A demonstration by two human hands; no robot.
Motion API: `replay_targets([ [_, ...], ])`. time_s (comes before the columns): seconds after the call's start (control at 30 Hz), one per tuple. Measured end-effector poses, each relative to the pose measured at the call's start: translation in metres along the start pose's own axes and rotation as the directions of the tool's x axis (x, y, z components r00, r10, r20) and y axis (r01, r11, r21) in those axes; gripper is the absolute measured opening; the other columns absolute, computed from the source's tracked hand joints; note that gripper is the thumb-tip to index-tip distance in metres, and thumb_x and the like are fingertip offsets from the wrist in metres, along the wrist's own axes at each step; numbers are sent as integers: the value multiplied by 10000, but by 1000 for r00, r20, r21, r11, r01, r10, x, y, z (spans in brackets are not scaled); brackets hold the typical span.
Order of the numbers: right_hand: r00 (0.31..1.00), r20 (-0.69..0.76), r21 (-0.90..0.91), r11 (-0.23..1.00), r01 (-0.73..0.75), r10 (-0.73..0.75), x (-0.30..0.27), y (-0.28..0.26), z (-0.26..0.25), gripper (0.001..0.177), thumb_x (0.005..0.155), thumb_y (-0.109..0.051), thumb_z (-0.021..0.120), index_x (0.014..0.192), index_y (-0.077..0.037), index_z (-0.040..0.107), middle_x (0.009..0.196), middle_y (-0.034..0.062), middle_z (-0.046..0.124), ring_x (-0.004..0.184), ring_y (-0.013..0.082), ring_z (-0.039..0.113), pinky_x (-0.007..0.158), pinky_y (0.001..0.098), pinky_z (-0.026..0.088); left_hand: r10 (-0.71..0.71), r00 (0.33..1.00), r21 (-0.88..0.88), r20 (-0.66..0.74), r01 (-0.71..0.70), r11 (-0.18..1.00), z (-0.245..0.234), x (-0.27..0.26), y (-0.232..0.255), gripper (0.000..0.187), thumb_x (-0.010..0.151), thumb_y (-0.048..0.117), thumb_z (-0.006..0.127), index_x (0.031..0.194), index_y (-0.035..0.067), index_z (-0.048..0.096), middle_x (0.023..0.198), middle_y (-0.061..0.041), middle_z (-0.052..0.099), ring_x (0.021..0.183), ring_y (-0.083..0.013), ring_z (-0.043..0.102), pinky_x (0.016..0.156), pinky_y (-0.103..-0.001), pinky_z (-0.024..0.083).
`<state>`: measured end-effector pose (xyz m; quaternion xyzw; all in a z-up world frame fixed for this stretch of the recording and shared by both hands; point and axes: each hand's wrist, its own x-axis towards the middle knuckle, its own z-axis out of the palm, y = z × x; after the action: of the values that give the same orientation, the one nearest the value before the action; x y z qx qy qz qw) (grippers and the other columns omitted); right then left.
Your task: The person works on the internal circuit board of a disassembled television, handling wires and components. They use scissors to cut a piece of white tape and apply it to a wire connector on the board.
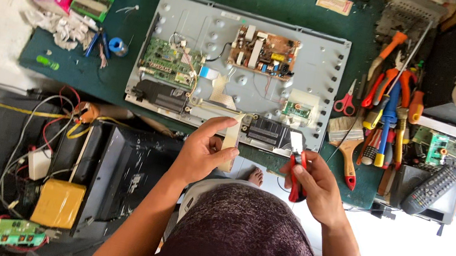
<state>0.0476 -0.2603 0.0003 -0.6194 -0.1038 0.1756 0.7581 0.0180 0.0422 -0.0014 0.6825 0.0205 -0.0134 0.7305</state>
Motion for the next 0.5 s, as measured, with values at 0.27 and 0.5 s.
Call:
replay_targets([
  [0.27,981,-134,-248,954,-170,140,8,-7,14,252,1042,-234,654,1059,-33,806,481,134,632,336,225,585,387,300,481,-16,1000,64,-2,16,998,1,-7,9,652,942,63,823,1536,66,555,1560,-100,546,727,-117,614,505,-251,583],
  [0.5,976,-67,-725,682,95,-207,9,-28,41,370,889,-221,888,1251,-167,833,1041,144,833,966,392,791,825,430,610,32,999,105,18,-34,994,1,-4,7,681,898,94,886,1513,93,594,1505,-91,582,712,-118,624,500,-255,605],
])
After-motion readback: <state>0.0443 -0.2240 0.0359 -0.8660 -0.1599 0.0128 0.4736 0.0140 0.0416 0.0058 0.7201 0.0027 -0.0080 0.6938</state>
